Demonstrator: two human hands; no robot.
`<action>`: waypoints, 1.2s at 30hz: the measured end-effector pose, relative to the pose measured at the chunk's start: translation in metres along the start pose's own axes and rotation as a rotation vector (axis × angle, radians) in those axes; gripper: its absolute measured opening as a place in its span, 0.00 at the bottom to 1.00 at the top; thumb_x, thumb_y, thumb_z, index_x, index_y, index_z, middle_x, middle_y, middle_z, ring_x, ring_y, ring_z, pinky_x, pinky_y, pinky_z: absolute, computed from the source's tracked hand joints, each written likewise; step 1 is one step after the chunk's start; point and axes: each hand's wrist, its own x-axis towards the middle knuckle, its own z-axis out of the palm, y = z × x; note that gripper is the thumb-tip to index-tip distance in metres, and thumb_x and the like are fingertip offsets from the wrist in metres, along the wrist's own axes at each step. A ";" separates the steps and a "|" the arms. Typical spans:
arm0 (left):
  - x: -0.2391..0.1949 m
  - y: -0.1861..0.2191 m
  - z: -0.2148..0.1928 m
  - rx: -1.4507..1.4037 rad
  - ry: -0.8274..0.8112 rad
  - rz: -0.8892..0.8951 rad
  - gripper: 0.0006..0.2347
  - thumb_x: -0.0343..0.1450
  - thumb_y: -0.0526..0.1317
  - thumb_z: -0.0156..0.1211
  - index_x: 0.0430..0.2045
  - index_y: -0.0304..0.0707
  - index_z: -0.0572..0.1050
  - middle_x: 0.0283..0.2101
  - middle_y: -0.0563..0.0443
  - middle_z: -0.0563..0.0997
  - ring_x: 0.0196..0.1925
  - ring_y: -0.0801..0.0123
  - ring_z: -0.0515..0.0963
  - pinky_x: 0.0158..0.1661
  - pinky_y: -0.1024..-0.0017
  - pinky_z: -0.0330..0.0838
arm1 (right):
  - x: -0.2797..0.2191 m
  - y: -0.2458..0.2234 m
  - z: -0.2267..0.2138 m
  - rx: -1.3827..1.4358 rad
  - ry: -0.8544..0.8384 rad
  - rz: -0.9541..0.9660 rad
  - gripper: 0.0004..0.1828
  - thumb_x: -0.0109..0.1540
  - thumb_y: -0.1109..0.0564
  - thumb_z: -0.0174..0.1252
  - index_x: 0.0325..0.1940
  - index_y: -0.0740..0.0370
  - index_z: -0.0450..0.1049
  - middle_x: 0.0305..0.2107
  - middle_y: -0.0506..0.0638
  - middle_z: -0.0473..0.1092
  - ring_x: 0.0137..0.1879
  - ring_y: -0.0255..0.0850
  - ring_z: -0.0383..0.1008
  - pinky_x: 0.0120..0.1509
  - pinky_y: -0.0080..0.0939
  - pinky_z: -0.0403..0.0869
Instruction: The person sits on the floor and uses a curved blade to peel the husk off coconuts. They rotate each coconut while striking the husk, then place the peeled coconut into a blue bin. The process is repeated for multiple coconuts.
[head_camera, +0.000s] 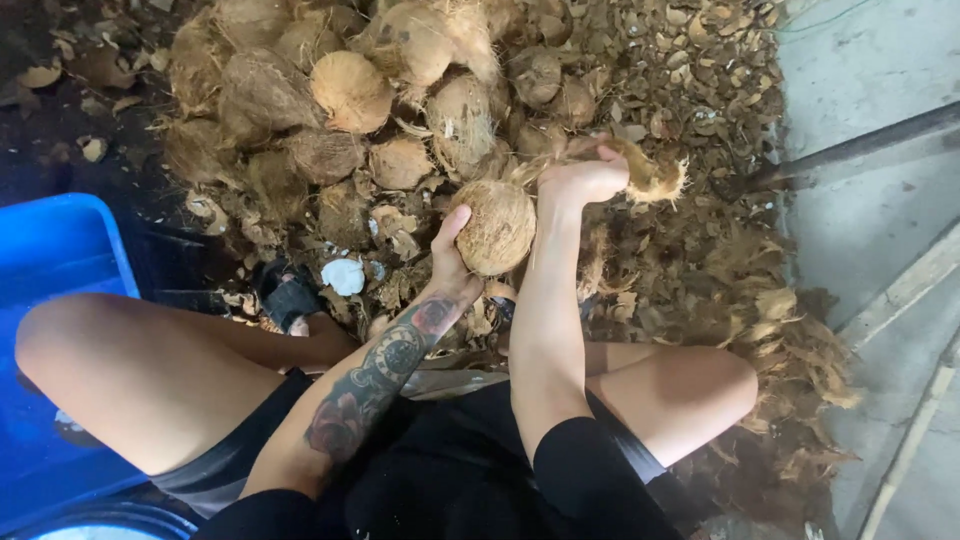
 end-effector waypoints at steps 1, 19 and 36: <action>-0.012 0.005 0.022 -0.008 0.044 -0.074 0.34 0.63 0.56 0.72 0.60 0.33 0.74 0.60 0.30 0.79 0.60 0.40 0.79 0.65 0.42 0.68 | 0.016 -0.013 0.004 0.053 0.030 -0.159 0.18 0.63 0.57 0.51 0.57 0.63 0.67 0.37 0.55 0.69 0.44 0.53 0.74 0.50 0.57 0.77; -0.047 0.134 0.059 0.282 -0.411 -0.204 0.44 0.65 0.65 0.61 0.73 0.38 0.55 0.64 0.37 0.73 0.58 0.56 0.78 0.57 0.59 0.75 | 0.109 0.038 -0.206 -1.882 -0.077 -0.309 0.32 0.70 0.38 0.42 0.75 0.55 0.60 0.47 0.58 0.62 0.51 0.53 0.59 0.55 0.53 0.65; -0.068 0.163 -0.012 0.090 0.218 0.113 0.43 0.59 0.63 0.71 0.68 0.39 0.69 0.69 0.34 0.74 0.68 0.40 0.76 0.68 0.37 0.69 | 0.098 0.244 -0.256 -2.417 -0.391 -0.384 0.30 0.55 0.44 0.63 0.56 0.64 0.77 0.50 0.62 0.76 0.69 0.62 0.68 0.63 0.71 0.75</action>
